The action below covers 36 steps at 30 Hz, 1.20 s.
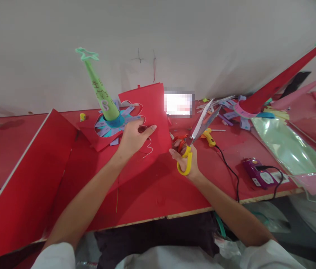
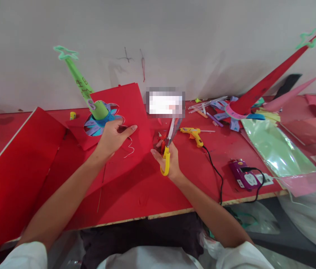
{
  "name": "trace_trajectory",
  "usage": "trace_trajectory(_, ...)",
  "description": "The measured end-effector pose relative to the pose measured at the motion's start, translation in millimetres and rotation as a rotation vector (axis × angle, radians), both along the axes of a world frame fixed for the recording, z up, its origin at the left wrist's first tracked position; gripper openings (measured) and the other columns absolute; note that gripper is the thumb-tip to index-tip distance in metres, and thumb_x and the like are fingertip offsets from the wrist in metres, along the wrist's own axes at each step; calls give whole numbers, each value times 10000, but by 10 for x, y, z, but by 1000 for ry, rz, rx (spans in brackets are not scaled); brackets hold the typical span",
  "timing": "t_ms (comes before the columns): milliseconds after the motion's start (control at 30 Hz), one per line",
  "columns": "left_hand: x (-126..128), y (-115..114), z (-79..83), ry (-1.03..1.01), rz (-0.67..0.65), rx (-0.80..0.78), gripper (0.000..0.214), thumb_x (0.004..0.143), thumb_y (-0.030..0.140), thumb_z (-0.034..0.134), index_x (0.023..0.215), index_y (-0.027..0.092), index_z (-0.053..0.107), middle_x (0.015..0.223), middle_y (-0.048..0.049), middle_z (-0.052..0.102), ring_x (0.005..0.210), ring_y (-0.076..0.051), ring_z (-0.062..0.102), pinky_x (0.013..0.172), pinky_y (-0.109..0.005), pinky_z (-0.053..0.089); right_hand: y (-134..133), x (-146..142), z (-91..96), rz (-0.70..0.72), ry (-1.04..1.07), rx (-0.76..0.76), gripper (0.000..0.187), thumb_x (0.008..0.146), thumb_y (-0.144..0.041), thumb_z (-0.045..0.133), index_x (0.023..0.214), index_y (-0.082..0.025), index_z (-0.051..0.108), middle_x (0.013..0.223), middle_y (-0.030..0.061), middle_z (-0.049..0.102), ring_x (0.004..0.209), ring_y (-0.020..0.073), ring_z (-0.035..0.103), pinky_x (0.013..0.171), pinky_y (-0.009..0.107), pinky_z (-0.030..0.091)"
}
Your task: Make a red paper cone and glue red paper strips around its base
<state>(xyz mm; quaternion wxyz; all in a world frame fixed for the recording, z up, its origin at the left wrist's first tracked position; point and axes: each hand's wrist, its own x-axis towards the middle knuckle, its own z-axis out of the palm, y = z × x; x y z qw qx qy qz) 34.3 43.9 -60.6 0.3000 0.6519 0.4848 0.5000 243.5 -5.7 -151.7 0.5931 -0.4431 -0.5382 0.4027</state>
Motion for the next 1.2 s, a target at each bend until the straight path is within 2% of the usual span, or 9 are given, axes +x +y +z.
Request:
trace_trajectory(200, 3, -7, 8, -12, -15, 12, 622, 830, 440, 823, 687, 233, 254, 683, 62, 223, 557, -81, 361, 495, -221, 353, 9, 1, 18, -5, -2, -3, 463, 811, -605, 853, 932, -250, 581, 761, -31, 577, 626, 151, 556, 621, 332, 503)
trace_trajectory(467, 6, -15, 29, -11, -15, 14, 613, 821, 430, 809, 697, 238, 239, 679, 67, 222, 563, -79, 337, 502, -228, 326, -8, -3, 58, 9, -18, 9, 442, 822, -597, 837, 923, -253, 579, 731, -34, 587, 597, 148, 553, 601, 327, 501)
trace_trajectory(900, 12, -29, 28, -21, -7, 0, 592, 832, 423, 798, 707, 235, 250, 700, 58, 230, 566, -81, 387, 488, -225, 367, -3, -2, 37, -7, 16, -11, 450, 802, -598, 847, 929, -257, 583, 759, -27, 593, 615, 151, 547, 611, 333, 504)
trace_trajectory(1200, 14, -36, 32, -40, -5, -5, 600, 851, 460, 793, 699, 235, 257, 684, 51, 290, 571, -85, 382, 477, -227, 398, 1, 30, 134, 21, -90, 36, 389, 880, -571, 785, 838, -250, 569, 727, -24, 563, 629, 152, 525, 662, 341, 506)
